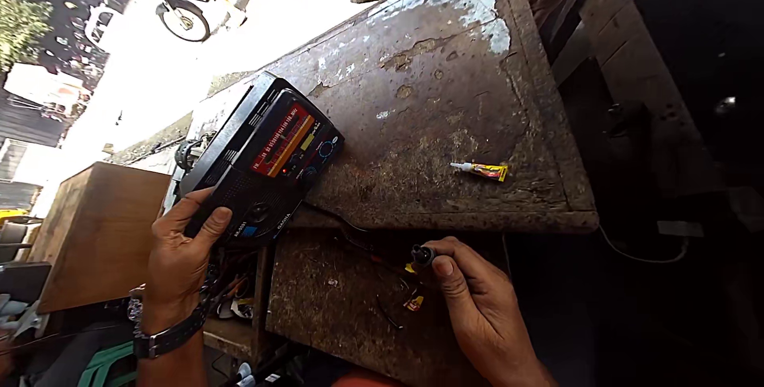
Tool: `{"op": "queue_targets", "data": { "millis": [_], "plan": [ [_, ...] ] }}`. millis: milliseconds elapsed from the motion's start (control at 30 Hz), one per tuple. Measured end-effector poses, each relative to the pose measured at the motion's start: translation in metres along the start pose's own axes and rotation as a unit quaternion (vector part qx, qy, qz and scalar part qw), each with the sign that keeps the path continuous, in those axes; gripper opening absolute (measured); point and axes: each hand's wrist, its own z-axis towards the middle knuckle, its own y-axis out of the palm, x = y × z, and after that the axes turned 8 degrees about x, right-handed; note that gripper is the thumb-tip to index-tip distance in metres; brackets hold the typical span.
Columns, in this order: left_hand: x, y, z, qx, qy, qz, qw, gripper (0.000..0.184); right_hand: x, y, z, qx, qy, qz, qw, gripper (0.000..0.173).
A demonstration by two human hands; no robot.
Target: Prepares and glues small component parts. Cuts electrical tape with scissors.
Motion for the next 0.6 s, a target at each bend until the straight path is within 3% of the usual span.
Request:
{"op": "queue_targets", "data": {
  "millis": [300,433,600],
  "plan": [
    [0.02,0.03,-0.044,0.007,0.173,0.16,0.972,0.037,-0.004,0.0,0.0,-0.008,0.014,-0.02,1.0,0.029],
    [0.006,0.056,-0.063,0.005,0.261,0.19,0.946,0.03,-0.006,-0.001,-0.001,-0.012,0.022,-0.012,1.0,0.023],
    [-0.025,0.08,-0.068,0.007,0.3,0.214,0.93,0.032,-0.006,0.0,-0.001,-0.023,0.005,-0.005,1.0,0.022]
  ]
}}
